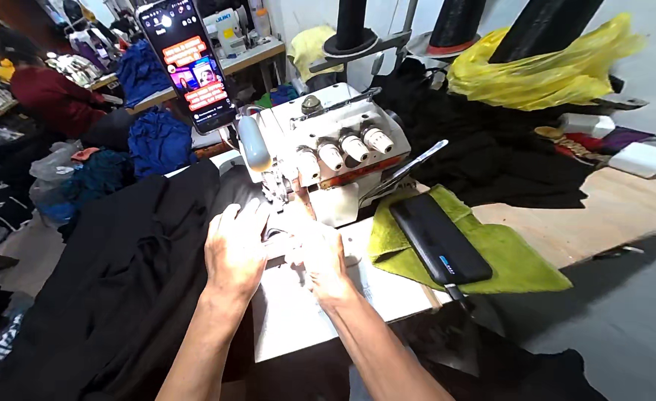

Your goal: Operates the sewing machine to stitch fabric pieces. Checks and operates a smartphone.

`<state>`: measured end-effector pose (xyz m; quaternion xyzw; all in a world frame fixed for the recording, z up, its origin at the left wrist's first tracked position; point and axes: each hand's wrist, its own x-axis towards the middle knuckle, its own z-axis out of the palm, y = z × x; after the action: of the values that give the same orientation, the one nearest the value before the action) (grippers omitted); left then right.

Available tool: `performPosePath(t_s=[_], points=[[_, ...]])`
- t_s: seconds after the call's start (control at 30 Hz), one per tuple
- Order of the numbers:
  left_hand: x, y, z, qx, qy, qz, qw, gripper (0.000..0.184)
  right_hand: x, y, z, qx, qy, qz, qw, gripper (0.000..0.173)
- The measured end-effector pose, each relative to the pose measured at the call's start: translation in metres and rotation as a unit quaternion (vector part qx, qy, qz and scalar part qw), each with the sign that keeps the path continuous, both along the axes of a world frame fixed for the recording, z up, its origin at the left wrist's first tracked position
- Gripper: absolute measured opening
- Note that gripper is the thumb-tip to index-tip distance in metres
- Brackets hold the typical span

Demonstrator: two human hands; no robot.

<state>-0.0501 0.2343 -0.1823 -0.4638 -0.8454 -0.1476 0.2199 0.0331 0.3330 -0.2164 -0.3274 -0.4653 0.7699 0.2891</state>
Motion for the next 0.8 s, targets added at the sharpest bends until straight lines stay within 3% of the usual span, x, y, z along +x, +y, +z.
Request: performPosePath(t_s=[0.17,0.33,0.47,0.57,0.63,0.73,0.8], points=[[-0.007,0.017,0.009,-0.094,-0.037,0.075,0.992,0.039,-0.006,0.005,0.000,0.020,-0.028,-0.013,0.999,0.030],[-0.002,0.028,0.038,-0.204,-0.184,0.206,0.939,0.052,-0.004,0.002,-0.002,0.016,-0.010,-0.037,0.999,0.032],[0.015,-0.002,0.041,-0.180,-0.218,0.256,0.924,0.052,0.014,-0.011,0.011,0.038,-0.069,0.054,0.995,0.024],[0.067,-0.034,0.009,-0.044,-0.109,0.228,0.966,0.052,0.015,-0.023,0.018,0.018,-0.076,0.152,0.985,0.023],[0.106,-0.042,-0.011,0.001,-0.056,0.168,0.984,0.056,0.010,-0.027,0.008,0.080,-0.041,0.136,0.987,0.025],[0.121,-0.045,-0.035,0.020,-0.015,0.068,0.997,0.055,0.019,-0.012,-0.015,0.187,0.013,-0.005,0.982,0.016],[0.104,-0.050,-0.043,0.047,0.059,0.015,0.997,0.045,0.033,0.000,-0.014,0.066,0.019,-0.099,0.993,0.025]])
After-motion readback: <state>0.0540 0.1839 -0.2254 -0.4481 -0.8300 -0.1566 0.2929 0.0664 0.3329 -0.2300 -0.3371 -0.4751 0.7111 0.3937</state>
